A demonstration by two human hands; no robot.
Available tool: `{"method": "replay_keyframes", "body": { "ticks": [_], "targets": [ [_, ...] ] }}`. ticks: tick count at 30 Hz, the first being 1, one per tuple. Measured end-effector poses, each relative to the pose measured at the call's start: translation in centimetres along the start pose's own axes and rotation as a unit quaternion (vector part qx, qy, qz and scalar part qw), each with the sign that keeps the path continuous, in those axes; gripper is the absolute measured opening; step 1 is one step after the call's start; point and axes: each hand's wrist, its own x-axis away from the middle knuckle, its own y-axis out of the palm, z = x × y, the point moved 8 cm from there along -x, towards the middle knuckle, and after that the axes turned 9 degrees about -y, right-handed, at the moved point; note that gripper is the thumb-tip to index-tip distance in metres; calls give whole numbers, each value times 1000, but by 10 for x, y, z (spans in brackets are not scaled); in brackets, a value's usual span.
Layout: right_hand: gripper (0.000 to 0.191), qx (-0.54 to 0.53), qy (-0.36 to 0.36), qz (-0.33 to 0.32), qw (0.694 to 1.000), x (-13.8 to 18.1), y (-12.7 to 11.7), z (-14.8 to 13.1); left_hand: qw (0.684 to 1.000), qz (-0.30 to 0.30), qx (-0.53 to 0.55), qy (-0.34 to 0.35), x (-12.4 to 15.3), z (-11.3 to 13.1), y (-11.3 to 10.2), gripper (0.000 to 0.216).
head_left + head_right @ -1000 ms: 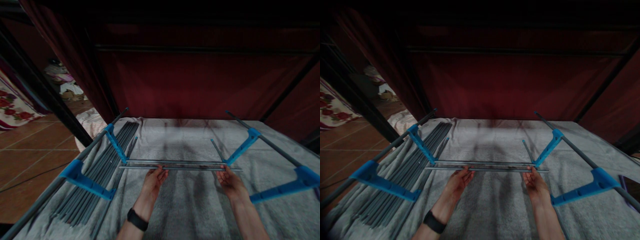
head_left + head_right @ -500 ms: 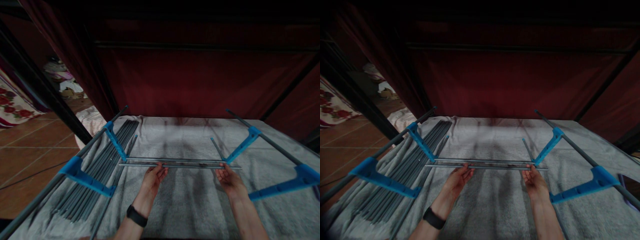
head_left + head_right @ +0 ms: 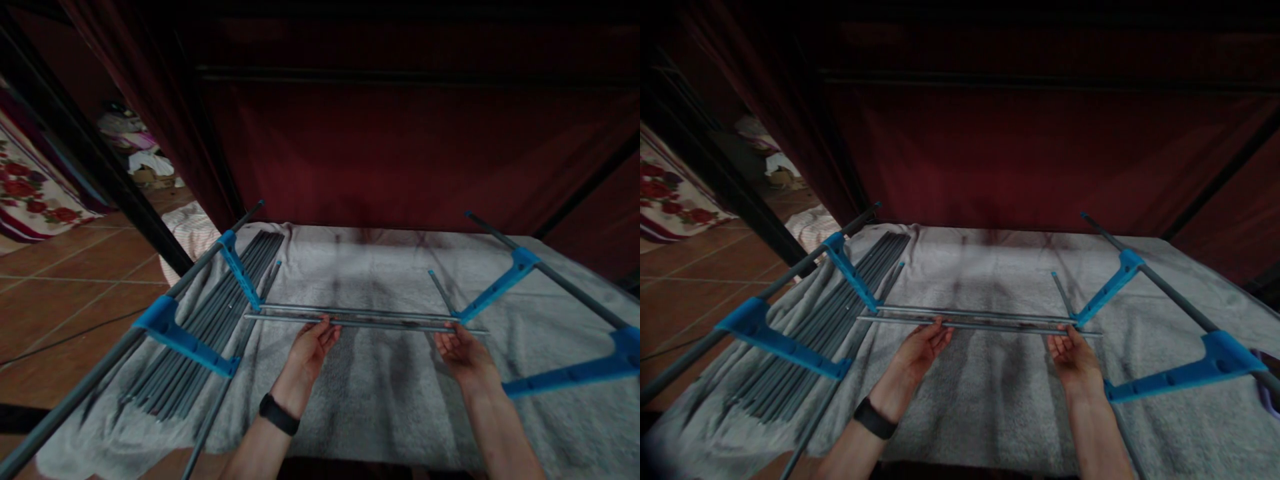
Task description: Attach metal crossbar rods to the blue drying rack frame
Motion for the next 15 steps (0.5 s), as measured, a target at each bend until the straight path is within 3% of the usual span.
{"method": "replay_keyframes", "body": {
  "ticks": [9, 15],
  "targets": [
    [19, 14, 12, -22, 1000, 4, 8, 2, 1000, -10, 13, -12, -3, -4, 1, 17],
    [23, 30, 65, -34, 997, 17, 17, 15, 1000, -6, -7, -19, -3, -8, 3, 20]
  ]
}}
